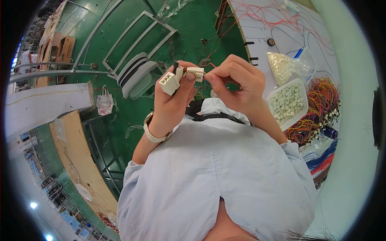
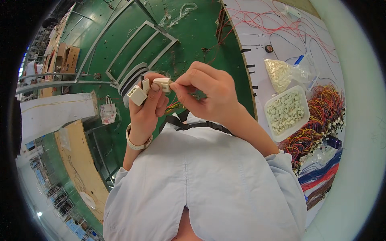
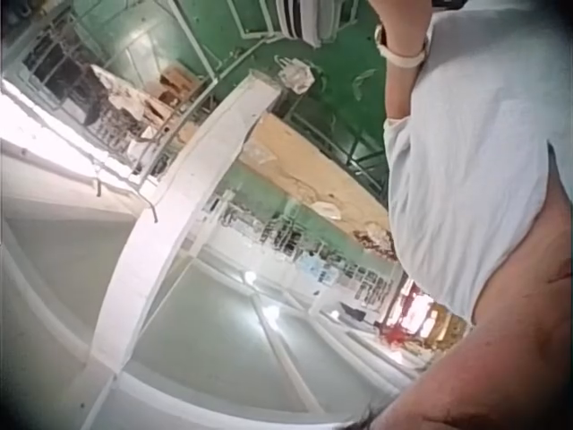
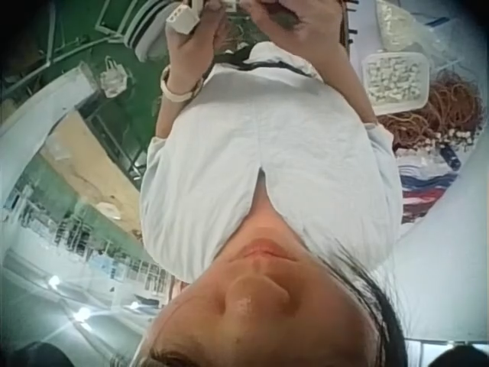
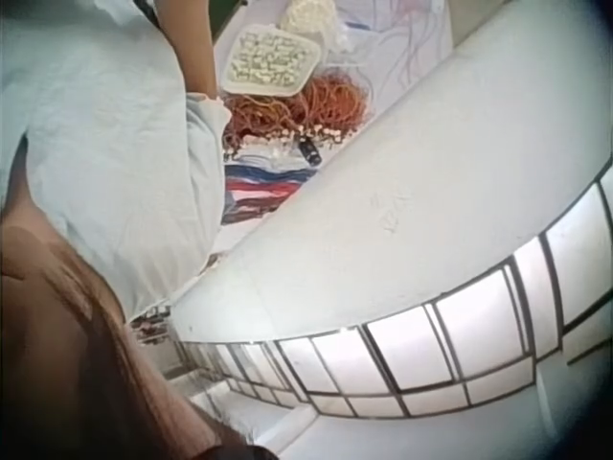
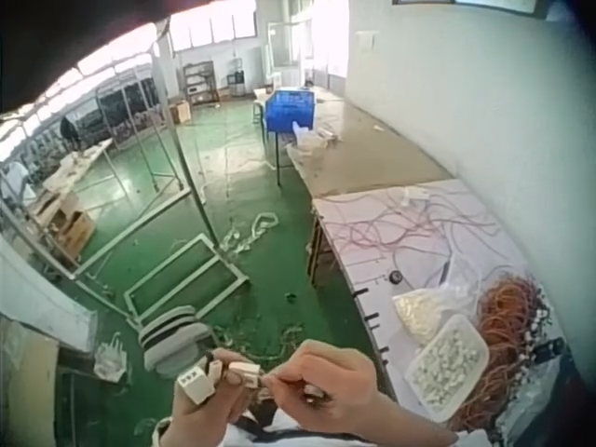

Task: Assembling electrical wire harnesses by inserting colored wires into plastic connectors and securing them with black electrical tape.

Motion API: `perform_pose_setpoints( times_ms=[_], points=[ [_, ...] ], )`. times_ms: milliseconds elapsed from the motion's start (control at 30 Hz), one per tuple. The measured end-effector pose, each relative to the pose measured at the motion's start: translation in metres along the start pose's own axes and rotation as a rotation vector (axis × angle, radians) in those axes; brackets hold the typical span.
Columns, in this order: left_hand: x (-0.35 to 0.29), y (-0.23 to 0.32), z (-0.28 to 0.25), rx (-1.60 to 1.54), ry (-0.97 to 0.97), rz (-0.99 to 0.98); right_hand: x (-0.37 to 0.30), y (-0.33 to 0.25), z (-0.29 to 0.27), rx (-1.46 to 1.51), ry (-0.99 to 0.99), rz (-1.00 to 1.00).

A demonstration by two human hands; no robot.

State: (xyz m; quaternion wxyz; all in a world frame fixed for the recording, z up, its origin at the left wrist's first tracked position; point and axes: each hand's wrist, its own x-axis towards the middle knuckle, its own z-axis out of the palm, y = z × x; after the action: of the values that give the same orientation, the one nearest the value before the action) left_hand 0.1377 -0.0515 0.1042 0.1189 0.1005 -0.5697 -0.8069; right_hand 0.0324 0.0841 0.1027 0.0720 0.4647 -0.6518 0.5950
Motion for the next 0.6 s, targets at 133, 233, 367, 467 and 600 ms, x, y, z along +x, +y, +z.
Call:
perform_pose_setpoints(
  times_ms=[133, 233, 367, 467, 600],
  points=[
    [0.007, 0.001, 0.006, -0.022, 0.010, -0.003, -0.008, 0.015, 0.020, 0.005, 0.214, -0.129],
    [0.013, -0.002, -0.001, -0.143, -0.058, -0.138, -0.005, 0.023, 0.026, -0.084, 0.348, -0.202],
    [0.019, -0.001, -0.005, -0.188, -0.006, -0.198, -0.007, 0.033, 0.029, -0.131, 0.293, -0.206],
    [0.021, -0.008, -0.011, -0.183, -0.030, -0.179, -0.008, 0.037, 0.027, -0.148, 0.228, -0.221],
    [0.028, -0.009, -0.019, -0.042, -0.073, -0.209, -0.008, 0.047, 0.021, -0.180, 0.104, -0.262]
  ],
)
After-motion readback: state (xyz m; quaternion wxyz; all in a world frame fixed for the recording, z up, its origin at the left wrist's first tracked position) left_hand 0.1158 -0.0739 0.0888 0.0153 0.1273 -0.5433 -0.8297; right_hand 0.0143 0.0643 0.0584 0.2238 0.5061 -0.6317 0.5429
